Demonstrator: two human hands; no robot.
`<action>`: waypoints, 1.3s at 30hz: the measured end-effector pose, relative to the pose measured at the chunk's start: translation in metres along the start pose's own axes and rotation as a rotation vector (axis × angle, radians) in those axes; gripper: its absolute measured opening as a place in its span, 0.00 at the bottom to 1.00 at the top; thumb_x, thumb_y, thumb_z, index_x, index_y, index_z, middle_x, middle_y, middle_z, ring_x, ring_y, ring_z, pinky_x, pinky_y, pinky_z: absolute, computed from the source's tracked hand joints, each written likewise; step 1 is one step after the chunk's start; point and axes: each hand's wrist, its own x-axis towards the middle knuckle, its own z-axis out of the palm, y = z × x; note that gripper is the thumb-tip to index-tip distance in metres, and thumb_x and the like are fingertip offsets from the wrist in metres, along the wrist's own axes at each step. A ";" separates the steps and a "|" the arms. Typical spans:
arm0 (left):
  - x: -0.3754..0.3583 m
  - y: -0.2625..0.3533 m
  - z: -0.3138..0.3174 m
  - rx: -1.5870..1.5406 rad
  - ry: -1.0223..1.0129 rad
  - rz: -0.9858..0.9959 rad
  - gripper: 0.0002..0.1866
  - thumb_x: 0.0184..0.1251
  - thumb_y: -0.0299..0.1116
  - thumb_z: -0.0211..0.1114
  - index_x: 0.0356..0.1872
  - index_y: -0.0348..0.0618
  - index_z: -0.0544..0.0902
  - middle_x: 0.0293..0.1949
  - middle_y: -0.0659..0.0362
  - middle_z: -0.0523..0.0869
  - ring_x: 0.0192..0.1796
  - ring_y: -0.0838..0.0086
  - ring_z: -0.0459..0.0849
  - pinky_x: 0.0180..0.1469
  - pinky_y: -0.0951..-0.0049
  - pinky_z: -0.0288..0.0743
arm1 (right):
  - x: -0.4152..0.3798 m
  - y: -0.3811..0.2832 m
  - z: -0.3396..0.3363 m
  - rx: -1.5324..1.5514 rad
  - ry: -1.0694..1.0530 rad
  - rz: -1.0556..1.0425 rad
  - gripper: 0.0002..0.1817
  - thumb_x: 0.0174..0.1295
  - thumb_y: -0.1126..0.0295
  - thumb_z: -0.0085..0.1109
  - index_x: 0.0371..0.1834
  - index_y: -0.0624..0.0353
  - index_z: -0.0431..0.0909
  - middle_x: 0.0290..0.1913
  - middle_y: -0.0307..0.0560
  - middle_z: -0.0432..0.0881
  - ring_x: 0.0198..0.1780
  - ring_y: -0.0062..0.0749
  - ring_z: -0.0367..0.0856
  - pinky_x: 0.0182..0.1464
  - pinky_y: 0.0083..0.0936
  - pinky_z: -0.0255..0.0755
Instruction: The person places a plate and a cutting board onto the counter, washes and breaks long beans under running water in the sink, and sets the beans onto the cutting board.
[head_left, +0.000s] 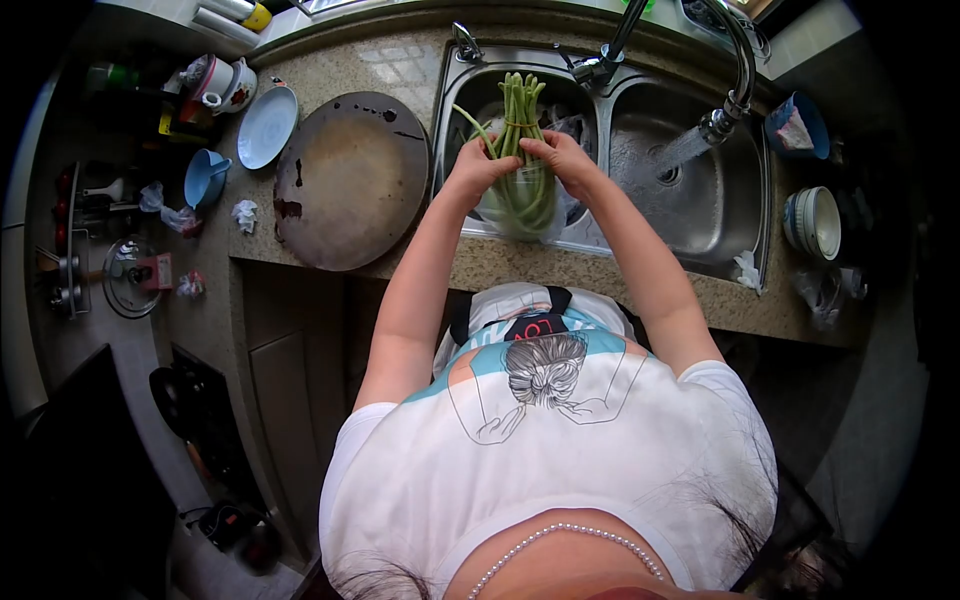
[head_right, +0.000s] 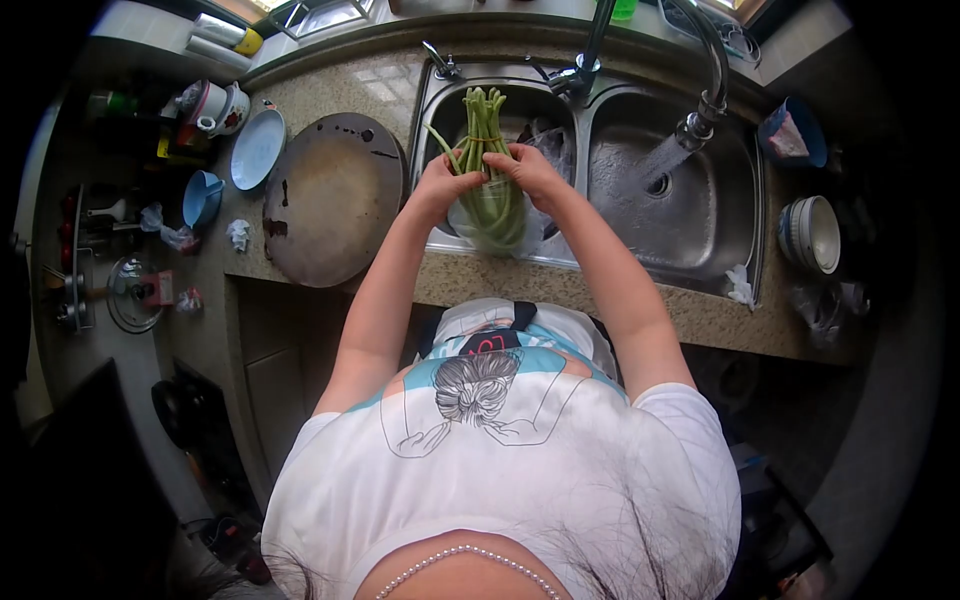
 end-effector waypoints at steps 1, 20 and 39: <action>0.001 -0.002 0.000 -0.009 0.015 -0.002 0.19 0.47 0.21 0.66 0.44 0.37 0.76 0.37 0.61 0.82 0.39 0.77 0.80 0.45 0.77 0.72 | 0.001 0.001 -0.001 -0.058 0.008 -0.012 0.18 0.55 0.63 0.62 0.45 0.63 0.76 0.39 0.40 0.80 0.41 0.21 0.75 0.45 0.21 0.68; 0.000 -0.036 0.005 0.340 -0.035 -0.152 0.12 0.45 0.36 0.62 0.29 0.38 0.79 0.24 0.62 0.79 0.26 0.79 0.74 0.31 0.75 0.68 | 0.054 0.079 -0.007 -0.428 0.524 -0.244 0.20 0.52 0.59 0.58 0.38 0.66 0.77 0.36 0.61 0.80 0.41 0.50 0.79 0.44 0.38 0.70; -0.013 -0.043 0.001 0.307 -0.053 -0.380 0.04 0.42 0.27 0.59 0.21 0.39 0.75 0.20 0.62 0.76 0.22 0.76 0.73 0.27 0.76 0.64 | 0.062 0.068 -0.059 -0.012 0.711 -0.026 0.12 0.58 0.65 0.56 0.36 0.65 0.76 0.29 0.45 0.79 0.26 0.30 0.77 0.27 0.30 0.71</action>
